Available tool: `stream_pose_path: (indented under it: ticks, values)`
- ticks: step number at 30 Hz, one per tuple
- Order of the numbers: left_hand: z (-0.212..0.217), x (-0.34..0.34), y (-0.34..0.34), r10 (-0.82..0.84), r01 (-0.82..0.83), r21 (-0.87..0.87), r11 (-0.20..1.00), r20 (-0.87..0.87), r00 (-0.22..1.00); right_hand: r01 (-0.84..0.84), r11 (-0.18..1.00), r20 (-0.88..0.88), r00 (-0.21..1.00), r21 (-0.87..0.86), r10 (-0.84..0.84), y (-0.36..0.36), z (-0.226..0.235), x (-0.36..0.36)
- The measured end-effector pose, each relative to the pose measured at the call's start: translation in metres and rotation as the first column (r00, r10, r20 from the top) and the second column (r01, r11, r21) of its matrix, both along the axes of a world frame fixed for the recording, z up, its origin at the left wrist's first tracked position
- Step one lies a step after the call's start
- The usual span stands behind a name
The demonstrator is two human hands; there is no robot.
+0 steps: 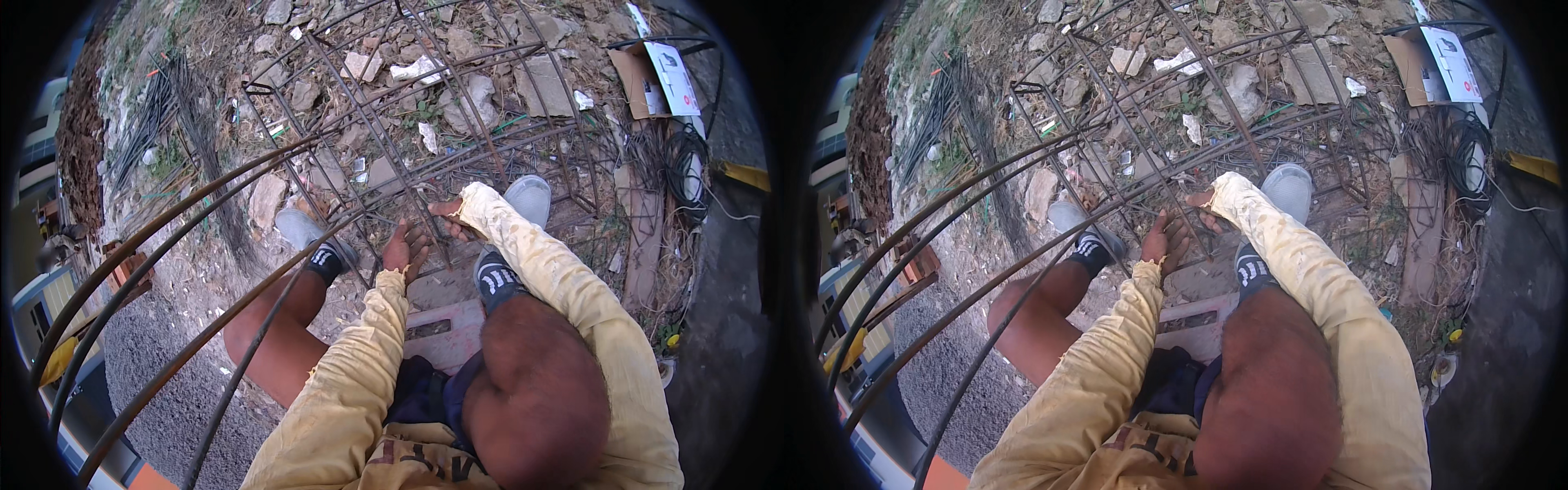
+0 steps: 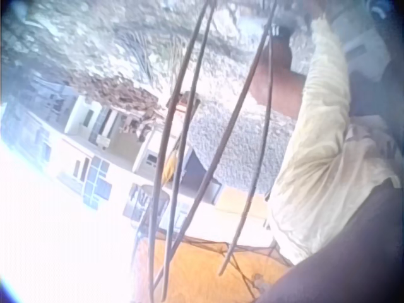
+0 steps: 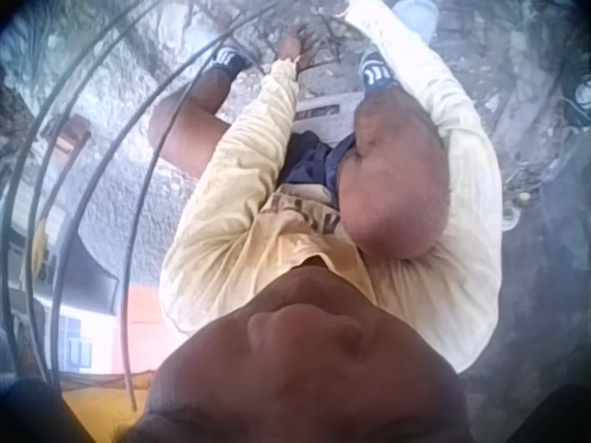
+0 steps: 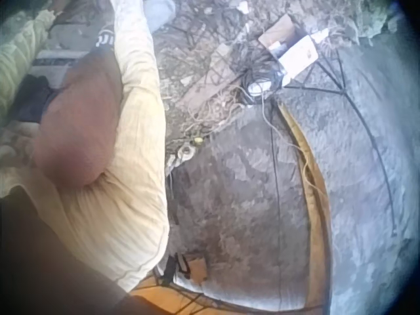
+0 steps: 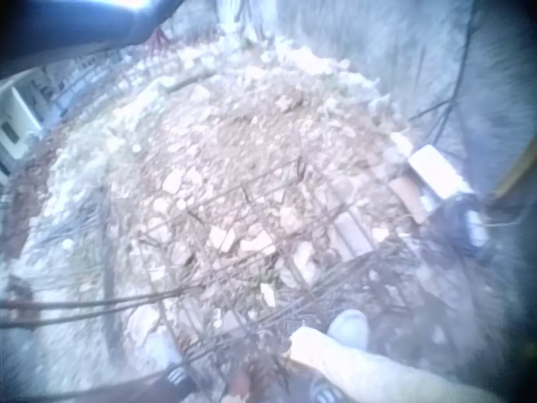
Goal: The person sits on a small stool and uses wire to tie together intersecting steel bars forming a rebar mesh. They repeatedly wrap and twist wire around the bar intersections to secure the grid structure.
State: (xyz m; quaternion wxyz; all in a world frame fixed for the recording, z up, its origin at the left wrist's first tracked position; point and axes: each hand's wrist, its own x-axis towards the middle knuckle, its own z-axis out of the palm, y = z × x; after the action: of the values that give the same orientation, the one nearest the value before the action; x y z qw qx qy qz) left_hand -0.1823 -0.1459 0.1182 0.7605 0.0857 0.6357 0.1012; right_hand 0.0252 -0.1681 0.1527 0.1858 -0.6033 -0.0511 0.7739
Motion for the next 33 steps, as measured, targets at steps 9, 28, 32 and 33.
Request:
stream_pose_path:
  ticks: [9, 28, 32, 33]
  values:
    - [0.061, -0.014, 0.007, 0.060, -0.017, 0.305, 0.952, -0.132, 0.989, -0.699, 0.655, 0.864, 0.106, -0.288, 0.493, -0.012, -0.007, -0.041]
    - [0.443, -0.084, 0.098, -0.484, -0.247, 0.954, 0.172, 0.300, 0.822, -0.828, 0.560, 0.728, 0.399, 0.025, 0.557, -0.004, -0.046, -0.027]
    - [0.468, -0.078, 0.107, -0.618, -0.242, 0.965, 0.103, 0.253, 0.744, -0.810, 0.586, 0.657, 0.463, 0.041, 0.594, 0.000, -0.049, -0.028]
    - [0.475, -0.076, 0.106, -0.440, 0.084, 0.828, -0.555, -0.377, 0.815, -0.759, 0.647, 0.574, 0.563, 0.074, 0.595, 0.002, -0.049, -0.025]
